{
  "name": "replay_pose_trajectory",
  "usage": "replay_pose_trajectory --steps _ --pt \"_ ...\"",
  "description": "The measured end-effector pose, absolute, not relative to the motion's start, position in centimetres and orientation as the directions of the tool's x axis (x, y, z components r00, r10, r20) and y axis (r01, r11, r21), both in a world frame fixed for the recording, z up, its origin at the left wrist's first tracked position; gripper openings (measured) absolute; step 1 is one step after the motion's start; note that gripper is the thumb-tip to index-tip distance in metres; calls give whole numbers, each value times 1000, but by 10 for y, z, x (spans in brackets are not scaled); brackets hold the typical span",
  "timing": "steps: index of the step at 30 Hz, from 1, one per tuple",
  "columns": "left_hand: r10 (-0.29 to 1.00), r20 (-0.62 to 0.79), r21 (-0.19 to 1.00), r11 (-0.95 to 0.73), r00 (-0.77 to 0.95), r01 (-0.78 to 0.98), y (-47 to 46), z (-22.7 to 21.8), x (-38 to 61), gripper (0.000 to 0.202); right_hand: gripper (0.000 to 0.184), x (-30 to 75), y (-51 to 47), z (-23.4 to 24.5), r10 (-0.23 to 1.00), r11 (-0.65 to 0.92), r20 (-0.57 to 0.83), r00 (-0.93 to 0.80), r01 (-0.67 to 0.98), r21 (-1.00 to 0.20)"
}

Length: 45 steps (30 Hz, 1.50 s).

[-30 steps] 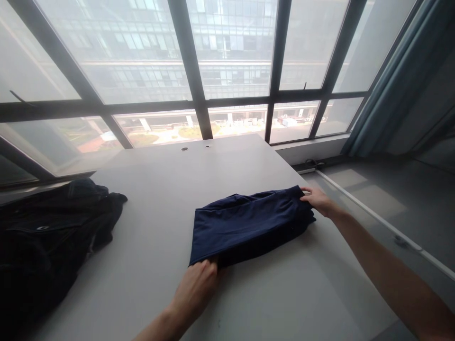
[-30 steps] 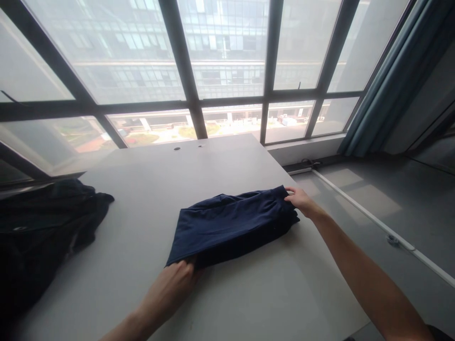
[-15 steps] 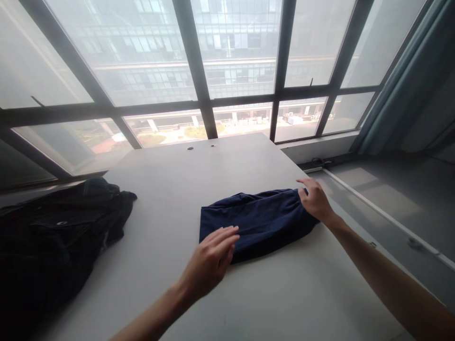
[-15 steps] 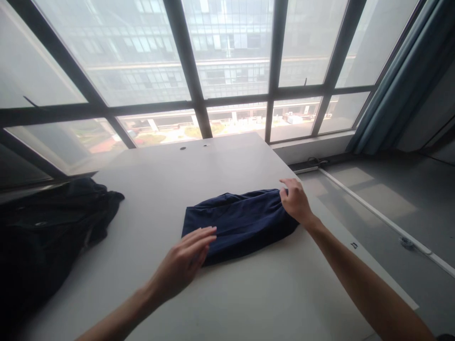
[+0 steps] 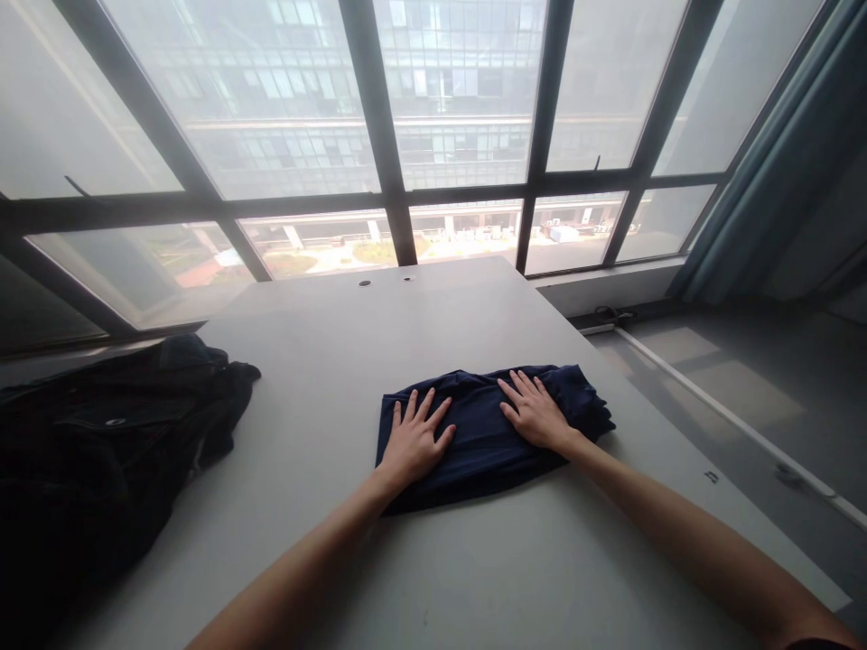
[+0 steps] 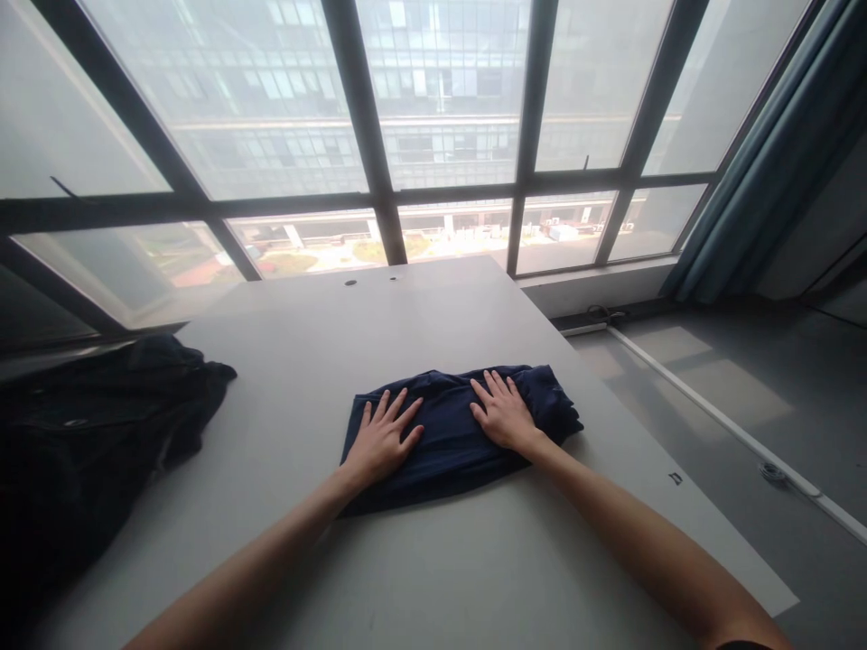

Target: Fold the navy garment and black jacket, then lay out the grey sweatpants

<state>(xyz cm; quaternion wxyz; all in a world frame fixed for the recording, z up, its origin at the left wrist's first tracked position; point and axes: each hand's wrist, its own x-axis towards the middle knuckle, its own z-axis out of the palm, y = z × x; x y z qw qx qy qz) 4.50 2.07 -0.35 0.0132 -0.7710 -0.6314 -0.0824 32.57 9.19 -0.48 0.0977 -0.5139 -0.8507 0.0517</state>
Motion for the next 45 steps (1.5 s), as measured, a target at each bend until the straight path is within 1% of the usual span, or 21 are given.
replay_pose_trajectory --steps 4,5,6,8,10,11,13,15,17,18,20,22,23,25,27,30,34,36,39,41,45 --pt "971 135 83 -207 195 975 23 -3 26 60 63 325 94 11 870 488 102 -482 815 -311" --pt "972 128 83 -209 198 974 22 -3 18 60 62 326 94 16 862 503 121 -492 804 -315" --pt "973 120 81 -209 198 975 21 -3 9 60 60 327 94 19 851 524 148 -503 800 -292" --pt "975 108 75 -202 193 977 17 -2 -11 60 57 329 94 23 832 551 193 -520 814 -183" --pt "978 98 70 -189 181 980 10 -1 -31 60 57 330 93 22 821 560 188 -539 824 -85" --pt "980 95 68 -182 175 981 7 -1 -40 60 58 328 92 19 820 562 175 -545 825 -62" --pt "981 96 64 -175 169 982 1 -1 -53 61 60 324 90 13 818 562 173 -548 826 -44" --pt "982 98 63 -170 163 983 -3 -2 -60 60 60 318 86 7 813 561 209 -544 828 -25" --pt "986 69 73 -159 154 985 -4 0 -60 61 59 313 84 3 812 550 239 -532 835 -10" --pt "990 37 82 -140 137 987 -3 3 -57 62 58 311 83 2 811 549 244 -531 836 -4" --pt "998 -21 91 -49 51 995 1 10 -46 63 58 310 83 1 807 552 249 -536 834 6" --pt "999 1 84 31 -32 996 10 19 -28 65 57 310 83 1 805 551 255 -536 834 13" --pt "999 39 84 30 -33 996 15 22 -18 65 57 310 83 0 805 549 258 -534 836 15" --pt "993 106 92 -60 50 994 28 26 1 64 57 311 83 0 807 545 261 -530 838 16" --pt "987 101 110 -139 128 984 42 24 15 64 57 312 83 -1 807 546 260 -530 837 11" --pt "992 49 137 -121 115 983 61 14 20 66 58 312 83 -2 808 549 256 -530 836 -3" --pt "991 46 158 -130 124 979 69 8 12 69 58 311 83 -1 816 543 250 -520 839 -27" --pt "989 62 155 -140 131 978 62 10 13 69 58 310 83 0 821 539 248 -515 841 -39" --pt "983 133 130 -144 127 981 42 13 22 72 58 309 82 1 825 535 245 -509 843 -50" --pt "980 146 123 -150 132 981 29 11 30 73 58 309 82 2 826 534 244 -508 844 -53" --pt "986 82 137 -154 144 978 18 4 38 68 58 308 80 5 829 528 248 -502 848 -45"
